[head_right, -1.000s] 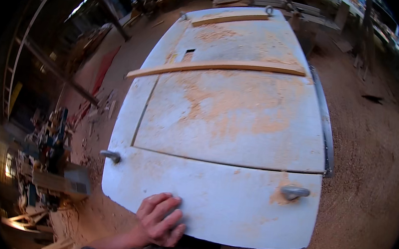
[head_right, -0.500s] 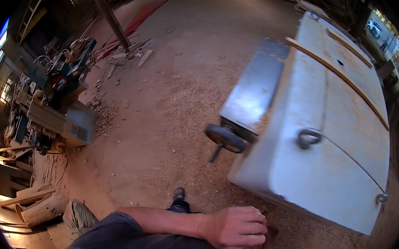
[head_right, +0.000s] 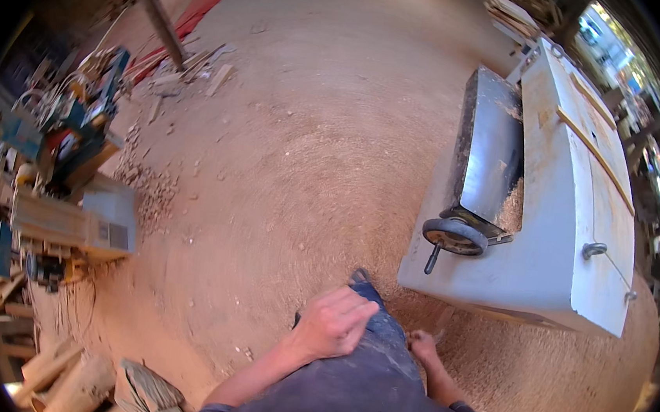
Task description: The person wipes a plastic jug with a cloth, picks up a plastic bottle, and then moves a heavy metal component of a woodworking machine before scraping sawdust off its surface with a piece of wood.
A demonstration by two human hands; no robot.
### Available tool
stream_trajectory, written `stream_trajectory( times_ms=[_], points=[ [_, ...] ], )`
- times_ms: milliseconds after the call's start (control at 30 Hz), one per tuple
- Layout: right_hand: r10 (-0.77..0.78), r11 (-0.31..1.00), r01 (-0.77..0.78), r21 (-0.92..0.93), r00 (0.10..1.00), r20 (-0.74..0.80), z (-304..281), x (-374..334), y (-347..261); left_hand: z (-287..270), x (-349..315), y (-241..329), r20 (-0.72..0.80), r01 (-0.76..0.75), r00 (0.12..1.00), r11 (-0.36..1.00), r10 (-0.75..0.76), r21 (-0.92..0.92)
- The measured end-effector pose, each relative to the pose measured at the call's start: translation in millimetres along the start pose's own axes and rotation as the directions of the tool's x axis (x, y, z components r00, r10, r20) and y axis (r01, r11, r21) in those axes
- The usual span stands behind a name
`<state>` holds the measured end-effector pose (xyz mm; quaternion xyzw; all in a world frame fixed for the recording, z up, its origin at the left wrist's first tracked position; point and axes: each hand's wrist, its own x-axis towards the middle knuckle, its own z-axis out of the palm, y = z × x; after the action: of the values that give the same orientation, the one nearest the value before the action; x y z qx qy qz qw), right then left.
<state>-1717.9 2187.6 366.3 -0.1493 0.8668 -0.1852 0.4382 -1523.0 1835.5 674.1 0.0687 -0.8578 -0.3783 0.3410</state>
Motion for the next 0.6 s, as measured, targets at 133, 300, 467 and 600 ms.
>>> stream_trajectory(
  times_ms=[133,300,467,600],
  points=[
    [-0.165,0.985,0.171,0.033,0.976,-0.14,2,65,-145,-39,15,-84,-0.098,0.128,0.988,0.99,-0.121,0.064],
    [-0.274,0.961,0.276,0.008,0.957,-0.1,8,141,-313,-72,-21,-288,-0.172,0.691,0.721,0.716,-0.671,0.104],
    [-0.443,0.897,0.443,-0.005,0.897,0.004,-1,237,-471,-155,-302,-412,-0.192,0.962,-0.263,-0.243,-0.945,-0.123],
    [-0.492,0.855,0.518,0.032,0.829,-0.265,-60,281,-527,-190,-278,-385,-0.084,0.889,-0.433,-0.41,-0.898,-0.205]
  ],
)
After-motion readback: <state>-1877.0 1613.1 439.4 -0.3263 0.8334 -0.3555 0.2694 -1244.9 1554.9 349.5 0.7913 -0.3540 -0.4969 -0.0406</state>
